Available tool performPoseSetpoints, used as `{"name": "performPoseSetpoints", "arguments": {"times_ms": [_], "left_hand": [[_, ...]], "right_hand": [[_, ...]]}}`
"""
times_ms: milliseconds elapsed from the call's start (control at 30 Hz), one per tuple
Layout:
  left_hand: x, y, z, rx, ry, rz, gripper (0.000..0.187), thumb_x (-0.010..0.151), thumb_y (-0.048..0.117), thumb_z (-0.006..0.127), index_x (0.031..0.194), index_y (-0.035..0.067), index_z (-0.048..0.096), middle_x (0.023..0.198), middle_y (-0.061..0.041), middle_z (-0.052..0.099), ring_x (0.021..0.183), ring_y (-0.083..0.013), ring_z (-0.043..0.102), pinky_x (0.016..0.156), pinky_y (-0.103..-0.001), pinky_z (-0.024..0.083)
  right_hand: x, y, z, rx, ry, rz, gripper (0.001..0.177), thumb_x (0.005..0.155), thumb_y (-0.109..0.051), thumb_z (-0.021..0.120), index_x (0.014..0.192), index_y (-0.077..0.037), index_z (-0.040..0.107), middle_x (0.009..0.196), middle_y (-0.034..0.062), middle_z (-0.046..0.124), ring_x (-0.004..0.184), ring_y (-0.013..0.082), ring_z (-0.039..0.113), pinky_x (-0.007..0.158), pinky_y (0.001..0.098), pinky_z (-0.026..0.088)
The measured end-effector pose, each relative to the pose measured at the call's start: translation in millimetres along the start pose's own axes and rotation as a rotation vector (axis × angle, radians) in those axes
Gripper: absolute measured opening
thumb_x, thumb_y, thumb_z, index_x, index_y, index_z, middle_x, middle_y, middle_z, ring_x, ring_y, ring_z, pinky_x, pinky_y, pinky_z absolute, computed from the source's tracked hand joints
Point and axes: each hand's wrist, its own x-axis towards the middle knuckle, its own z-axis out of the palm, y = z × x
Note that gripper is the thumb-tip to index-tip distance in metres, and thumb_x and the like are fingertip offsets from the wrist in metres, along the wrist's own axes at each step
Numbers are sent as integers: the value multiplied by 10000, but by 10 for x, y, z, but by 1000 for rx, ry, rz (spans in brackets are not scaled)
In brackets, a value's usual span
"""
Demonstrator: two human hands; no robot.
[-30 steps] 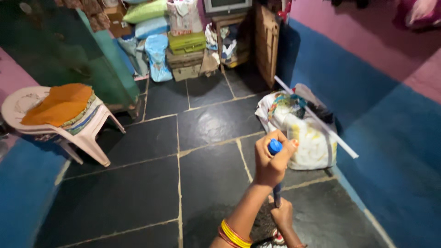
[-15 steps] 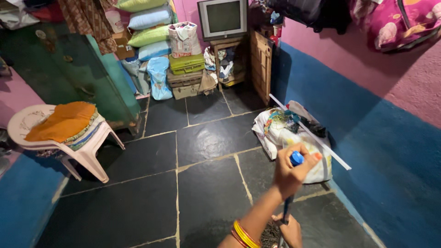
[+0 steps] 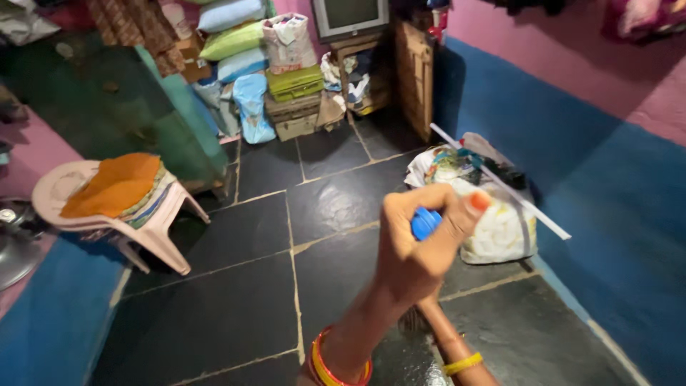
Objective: The person mops a dark tiled floor by hand using a mop, moving it back and forth across various sections of the room.
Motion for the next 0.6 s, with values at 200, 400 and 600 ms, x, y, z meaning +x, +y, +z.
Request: {"name": "performPoseSetpoints", "arguments": {"times_ms": [200, 400, 600], "left_hand": [[-121, -701, -528, 385, 7, -102, 427, 971, 233, 677, 633, 22, 522, 550, 14, 413, 582, -31, 381, 496, -285, 286], [-223, -1856, -1222, 593, 153, -171, 339, 902, 262, 715, 677, 25, 629, 569, -24, 552, 524, -69, 509, 509, -282, 407], [52, -1737, -1326, 177, -43, -339, 419, 980, 424, 740, 827, 42, 663, 731, -122, 617, 652, -171, 572, 588, -334, 434]], "right_hand": [[328, -719, 51, 490, -251, -42, 349, 847, -342, 707, 1065, -69, 700, 1001, 103, 730, 966, 286, 706, 824, 428, 547], [413, -1143, 65, 365, -298, -81, 417, 865, -335, 743, 1178, -67, 681, 1083, 54, 718, 1023, 201, 705, 875, 385, 548], [481, -846, 502, 245, -149, -205, 571, 829, -318, 793, 1275, -48, 560, 1193, 71, 618, 1137, 200, 580, 996, 413, 453]]}}
